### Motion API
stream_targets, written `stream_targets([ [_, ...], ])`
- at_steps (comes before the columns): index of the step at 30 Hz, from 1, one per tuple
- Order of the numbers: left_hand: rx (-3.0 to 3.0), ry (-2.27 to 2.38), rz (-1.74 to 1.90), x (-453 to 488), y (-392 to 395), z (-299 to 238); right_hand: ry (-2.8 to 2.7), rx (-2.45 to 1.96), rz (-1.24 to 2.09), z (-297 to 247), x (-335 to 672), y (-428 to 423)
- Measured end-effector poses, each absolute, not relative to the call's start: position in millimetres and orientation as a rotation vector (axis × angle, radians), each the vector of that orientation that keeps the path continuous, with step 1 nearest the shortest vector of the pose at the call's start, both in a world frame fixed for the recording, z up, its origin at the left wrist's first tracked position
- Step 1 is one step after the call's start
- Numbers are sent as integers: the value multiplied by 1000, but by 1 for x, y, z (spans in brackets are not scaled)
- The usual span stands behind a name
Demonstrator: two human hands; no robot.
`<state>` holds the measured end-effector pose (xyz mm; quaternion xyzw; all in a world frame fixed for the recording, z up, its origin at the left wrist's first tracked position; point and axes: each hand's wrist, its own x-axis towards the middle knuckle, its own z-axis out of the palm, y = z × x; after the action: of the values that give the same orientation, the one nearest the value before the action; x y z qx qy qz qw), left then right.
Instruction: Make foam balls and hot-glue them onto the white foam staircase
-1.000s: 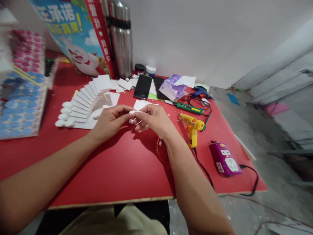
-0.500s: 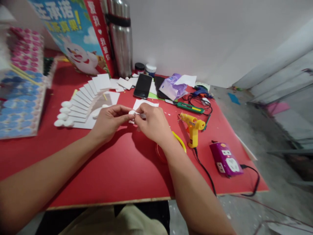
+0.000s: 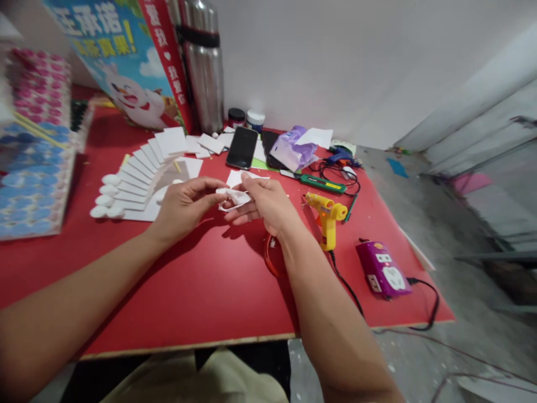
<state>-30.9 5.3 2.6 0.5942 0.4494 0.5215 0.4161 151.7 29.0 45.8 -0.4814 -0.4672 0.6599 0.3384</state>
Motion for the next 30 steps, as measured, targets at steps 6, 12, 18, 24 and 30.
stream_targets([
  [6, 1573, 1169, 1295, -32, 7, 1, -1293, -1259, 1734, 45, 151, 27],
  [12, 1556, 1185, 1275, -31, 7, 3, -1342, -1245, 1677, 46, 152, 26],
  [18, 1241, 1086, 1258, -26, 4, 1, -1415, -1333, 1485, 48, 145, 22],
  [24, 1140, 1004, 1312, -23, 4, -3, -1753, -1350, 1056, 45, 142, 16],
  [30, 1151, 970, 1275, -28, 6, -2, -1954, -1273, 909, 47, 146, 14],
])
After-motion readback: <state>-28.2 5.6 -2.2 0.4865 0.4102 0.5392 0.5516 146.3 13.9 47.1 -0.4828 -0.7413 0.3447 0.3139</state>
